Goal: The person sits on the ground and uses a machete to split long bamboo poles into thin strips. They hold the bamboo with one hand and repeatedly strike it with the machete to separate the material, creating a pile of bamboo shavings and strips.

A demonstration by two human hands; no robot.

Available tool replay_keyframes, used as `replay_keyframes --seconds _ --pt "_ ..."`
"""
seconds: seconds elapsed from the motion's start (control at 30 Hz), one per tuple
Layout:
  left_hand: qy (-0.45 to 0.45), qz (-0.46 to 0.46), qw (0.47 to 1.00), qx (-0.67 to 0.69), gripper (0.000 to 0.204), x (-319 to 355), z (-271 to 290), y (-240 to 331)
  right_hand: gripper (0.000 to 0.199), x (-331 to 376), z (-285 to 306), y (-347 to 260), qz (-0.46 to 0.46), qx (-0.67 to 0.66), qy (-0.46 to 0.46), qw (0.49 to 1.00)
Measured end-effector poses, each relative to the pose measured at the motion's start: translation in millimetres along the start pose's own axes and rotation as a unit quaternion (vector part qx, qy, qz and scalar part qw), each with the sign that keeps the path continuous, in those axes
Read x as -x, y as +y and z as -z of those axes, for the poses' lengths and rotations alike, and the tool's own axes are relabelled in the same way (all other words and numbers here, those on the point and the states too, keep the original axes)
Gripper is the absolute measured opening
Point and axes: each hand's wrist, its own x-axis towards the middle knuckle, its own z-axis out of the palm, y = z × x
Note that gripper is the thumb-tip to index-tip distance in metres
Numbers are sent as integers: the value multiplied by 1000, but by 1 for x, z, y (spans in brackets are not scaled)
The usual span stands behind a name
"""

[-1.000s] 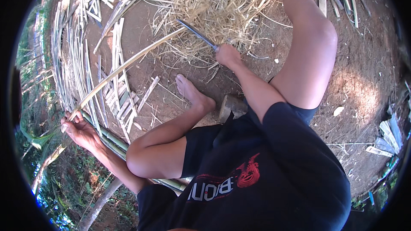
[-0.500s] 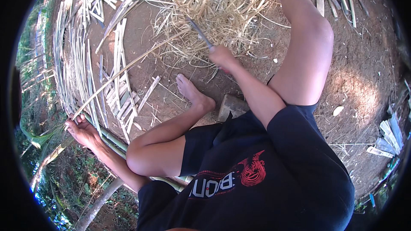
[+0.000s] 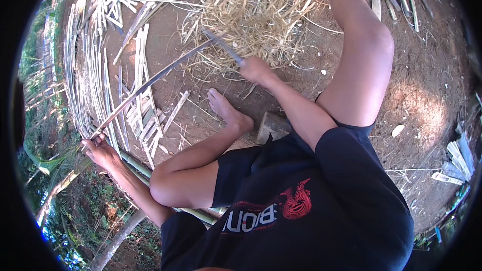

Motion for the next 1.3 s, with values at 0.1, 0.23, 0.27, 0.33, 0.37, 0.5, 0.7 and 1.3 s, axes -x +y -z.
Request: replay_keyframes --seconds 0.1,0.23,0.27,0.33,0.37,0.5,0.7,1.3 --pt "5 -1 1000 3 32 -3 4 0 25 17 -27 -25 128 37 43 990" --pt "-2 0 1000 5 29 -6 -8 3 28 -38 -23 41 4 42 47 998" --pt "0 2 1000 3 28 -6 -5 -1 30 -28 -2 46 -95 -20 56 994" --pt "2 5 1000 3 27 -5 2 -6 29 -7 10 9 -139 -85 -6 987" --pt "4 8 1000 7 27 -5 3 -8 28 -3 4 0 -69 -50 -5 996" --pt "2 6 1000 7 26 -9 -7 -2 25 -10 -39 20 58 18 56 997" --pt "-3 19 1000 24 25 -18 4 -10 25 -18 7 26 -57 -69 22 996" --pt "69 12 997 -14 24 -2 -14 0 22 -28 -45 36 52 -77 75 993"
